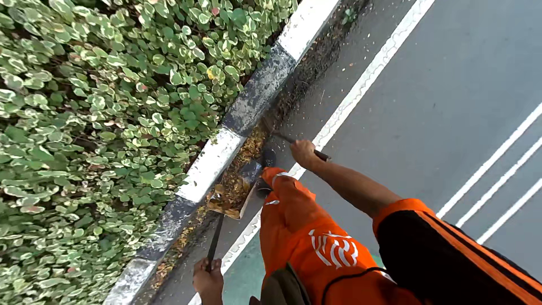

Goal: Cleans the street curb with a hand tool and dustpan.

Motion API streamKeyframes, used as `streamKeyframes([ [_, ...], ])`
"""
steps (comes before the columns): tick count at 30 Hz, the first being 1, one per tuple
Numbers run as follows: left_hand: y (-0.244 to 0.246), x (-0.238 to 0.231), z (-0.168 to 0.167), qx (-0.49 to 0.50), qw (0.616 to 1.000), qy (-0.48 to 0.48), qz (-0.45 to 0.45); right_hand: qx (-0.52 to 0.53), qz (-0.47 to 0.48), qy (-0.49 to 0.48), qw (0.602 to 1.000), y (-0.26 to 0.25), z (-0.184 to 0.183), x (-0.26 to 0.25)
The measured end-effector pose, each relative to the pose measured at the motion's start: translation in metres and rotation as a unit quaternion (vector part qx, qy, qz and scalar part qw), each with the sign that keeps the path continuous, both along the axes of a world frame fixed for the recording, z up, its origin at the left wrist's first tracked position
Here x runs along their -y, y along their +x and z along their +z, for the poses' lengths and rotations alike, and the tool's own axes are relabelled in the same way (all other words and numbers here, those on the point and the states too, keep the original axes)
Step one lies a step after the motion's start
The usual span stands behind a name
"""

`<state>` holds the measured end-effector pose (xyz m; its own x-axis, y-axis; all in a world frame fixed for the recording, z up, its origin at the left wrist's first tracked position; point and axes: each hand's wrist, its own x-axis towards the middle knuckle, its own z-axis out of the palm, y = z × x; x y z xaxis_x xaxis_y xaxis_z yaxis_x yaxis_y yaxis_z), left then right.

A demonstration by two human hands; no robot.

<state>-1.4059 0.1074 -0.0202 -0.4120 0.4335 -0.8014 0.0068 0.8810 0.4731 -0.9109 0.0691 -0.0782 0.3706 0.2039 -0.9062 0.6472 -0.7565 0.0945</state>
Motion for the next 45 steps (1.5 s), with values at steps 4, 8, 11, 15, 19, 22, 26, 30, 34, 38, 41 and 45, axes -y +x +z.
streamKeyframes([
  [4,-0.002,-0.008,-0.002,-0.004,1.000,0.001,-0.006,-0.031,0.003,-0.015,0.999,0.057,0.061,0.040],
  [8,-0.002,-0.013,0.000,-0.010,1.000,-0.007,-0.007,0.045,-0.013,-0.047,0.998,0.121,0.113,0.033],
  [11,0.002,-0.013,-0.001,-0.014,1.000,-0.010,-0.012,0.102,-0.041,0.027,0.994,0.123,0.090,0.007],
  [15,0.003,-0.013,0.001,-0.017,0.999,-0.014,-0.032,0.092,-0.115,0.068,0.987,0.037,0.000,0.000],
  [19,-0.005,-0.013,-0.002,0.002,0.999,-0.001,-0.044,0.019,-0.026,0.003,0.999,-0.069,-0.007,0.014],
  [22,-0.018,-0.015,-0.012,0.009,0.999,0.024,-0.037,-0.019,-0.033,0.022,0.999,-0.081,0.025,0.041],
  [26,-0.050,-0.020,-0.012,0.030,0.998,0.041,-0.027,-0.087,-0.054,-0.004,0.995,-0.088,0.048,0.104],
  [30,-0.117,-0.020,-0.019,0.064,0.996,0.060,-0.015,-0.107,0.018,0.012,0.994,-0.093,0.090,0.172],
  [34,-0.194,-0.030,-0.011,0.102,0.992,0.075,0.005,-0.018,-0.022,-0.020,0.999,-0.110,0.161,0.199],
  [38,-0.260,-0.028,0.001,0.107,0.990,0.080,0.041,0.078,-0.148,-0.021,0.986,-0.174,0.175,0.183],
  [41,-0.281,-0.032,0.009,0.109,0.988,0.091,0.058,0.105,-0.215,0.059,0.969,-0.287,0.130,0.185],
  [45,-0.267,-0.057,0.015,0.090,0.991,0.083,0.045,0.035,-0.188,-0.005,0.982,-0.365,0.108,0.165],
])
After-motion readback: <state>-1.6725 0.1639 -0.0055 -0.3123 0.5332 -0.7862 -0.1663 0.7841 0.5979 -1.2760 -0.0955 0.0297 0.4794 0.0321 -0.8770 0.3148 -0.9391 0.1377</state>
